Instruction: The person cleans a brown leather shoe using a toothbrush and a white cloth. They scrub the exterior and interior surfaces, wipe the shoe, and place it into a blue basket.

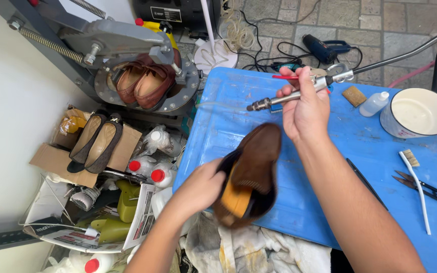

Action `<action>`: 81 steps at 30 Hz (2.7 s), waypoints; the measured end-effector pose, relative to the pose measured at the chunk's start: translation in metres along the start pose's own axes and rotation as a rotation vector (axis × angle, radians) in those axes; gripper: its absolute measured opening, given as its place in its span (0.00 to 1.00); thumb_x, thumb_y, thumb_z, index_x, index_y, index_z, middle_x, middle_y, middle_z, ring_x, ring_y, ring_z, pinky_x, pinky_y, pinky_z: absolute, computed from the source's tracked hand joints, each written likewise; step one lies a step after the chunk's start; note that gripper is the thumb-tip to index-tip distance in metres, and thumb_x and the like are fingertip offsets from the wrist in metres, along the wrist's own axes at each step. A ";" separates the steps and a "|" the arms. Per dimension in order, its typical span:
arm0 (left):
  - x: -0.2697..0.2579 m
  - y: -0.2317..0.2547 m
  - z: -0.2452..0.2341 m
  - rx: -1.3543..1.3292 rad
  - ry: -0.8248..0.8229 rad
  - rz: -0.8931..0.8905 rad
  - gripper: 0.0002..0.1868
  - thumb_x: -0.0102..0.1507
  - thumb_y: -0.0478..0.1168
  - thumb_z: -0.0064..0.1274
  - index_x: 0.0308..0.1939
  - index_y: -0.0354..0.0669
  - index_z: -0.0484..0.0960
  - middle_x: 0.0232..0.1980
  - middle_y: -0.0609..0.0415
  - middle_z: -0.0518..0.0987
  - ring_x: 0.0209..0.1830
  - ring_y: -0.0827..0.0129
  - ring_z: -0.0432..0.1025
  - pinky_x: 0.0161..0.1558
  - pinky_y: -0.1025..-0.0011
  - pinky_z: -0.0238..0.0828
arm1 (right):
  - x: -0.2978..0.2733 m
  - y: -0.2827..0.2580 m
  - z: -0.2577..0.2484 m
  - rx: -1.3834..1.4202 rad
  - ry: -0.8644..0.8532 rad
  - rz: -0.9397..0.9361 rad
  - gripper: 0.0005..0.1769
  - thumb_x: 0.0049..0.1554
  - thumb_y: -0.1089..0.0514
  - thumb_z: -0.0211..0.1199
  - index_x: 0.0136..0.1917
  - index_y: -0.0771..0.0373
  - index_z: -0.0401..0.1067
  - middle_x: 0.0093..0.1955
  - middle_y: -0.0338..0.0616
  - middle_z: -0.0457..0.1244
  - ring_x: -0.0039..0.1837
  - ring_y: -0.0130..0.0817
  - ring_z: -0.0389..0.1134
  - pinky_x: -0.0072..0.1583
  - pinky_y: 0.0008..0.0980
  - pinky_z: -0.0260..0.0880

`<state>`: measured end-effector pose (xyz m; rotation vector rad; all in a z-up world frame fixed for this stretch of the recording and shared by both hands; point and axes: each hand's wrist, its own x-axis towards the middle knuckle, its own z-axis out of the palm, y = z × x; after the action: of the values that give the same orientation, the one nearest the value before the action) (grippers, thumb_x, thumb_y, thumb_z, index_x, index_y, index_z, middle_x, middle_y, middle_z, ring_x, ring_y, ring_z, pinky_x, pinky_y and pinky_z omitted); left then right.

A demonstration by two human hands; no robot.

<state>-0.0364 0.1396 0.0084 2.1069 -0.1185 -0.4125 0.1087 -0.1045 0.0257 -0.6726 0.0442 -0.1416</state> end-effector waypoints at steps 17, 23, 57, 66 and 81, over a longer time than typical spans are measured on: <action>-0.184 -0.017 -0.113 -1.117 0.346 -0.240 0.39 0.50 0.35 0.45 0.68 0.28 0.71 0.62 0.38 0.79 0.64 0.53 0.72 0.67 0.60 0.64 | -0.094 0.025 -0.046 0.042 0.112 0.570 0.06 0.62 0.59 0.59 0.49 0.64 0.68 0.51 0.57 0.68 0.42 0.33 0.67 0.46 0.33 0.70; -0.183 0.027 -0.119 -1.066 0.455 -0.019 0.41 0.50 0.34 0.44 0.70 0.27 0.68 0.66 0.39 0.76 0.67 0.52 0.71 0.70 0.60 0.62 | -0.146 0.022 -0.040 -0.164 0.004 0.727 0.13 0.53 0.74 0.61 0.50 0.65 0.66 0.53 0.58 0.69 0.46 0.38 0.69 0.50 0.35 0.74; -0.028 0.058 -0.040 0.169 0.626 0.012 0.09 0.60 0.36 0.53 0.43 0.37 0.82 0.33 0.48 0.81 0.31 0.66 0.75 0.36 0.68 0.72 | -0.336 0.102 -0.205 -0.149 -0.508 0.639 0.08 0.61 0.60 0.60 0.47 0.69 0.71 0.52 0.63 0.71 0.58 0.46 0.76 0.63 0.48 0.77; -0.096 0.056 0.030 0.401 -0.411 0.347 0.22 0.66 0.54 0.58 0.41 0.34 0.80 0.41 0.38 0.80 0.46 0.46 0.75 0.48 0.55 0.70 | -0.280 0.013 -0.100 -0.278 0.113 0.455 0.13 0.57 0.54 0.60 0.43 0.68 0.66 0.45 0.66 0.69 0.28 0.39 0.70 0.29 0.37 0.73; -0.076 0.044 0.051 -0.048 -0.258 0.262 0.13 0.69 0.44 0.52 0.46 0.37 0.81 0.42 0.50 0.81 0.44 0.68 0.75 0.48 0.71 0.72 | -0.226 0.024 -0.048 0.085 -0.050 0.044 0.09 0.69 0.54 0.49 0.56 0.61 0.58 0.45 0.52 0.58 0.48 0.39 0.63 0.58 0.48 0.68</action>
<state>-0.1214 0.0934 0.0386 1.9506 -0.5237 -0.5208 -0.1164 -0.0826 -0.0275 -0.5892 0.0048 -0.0840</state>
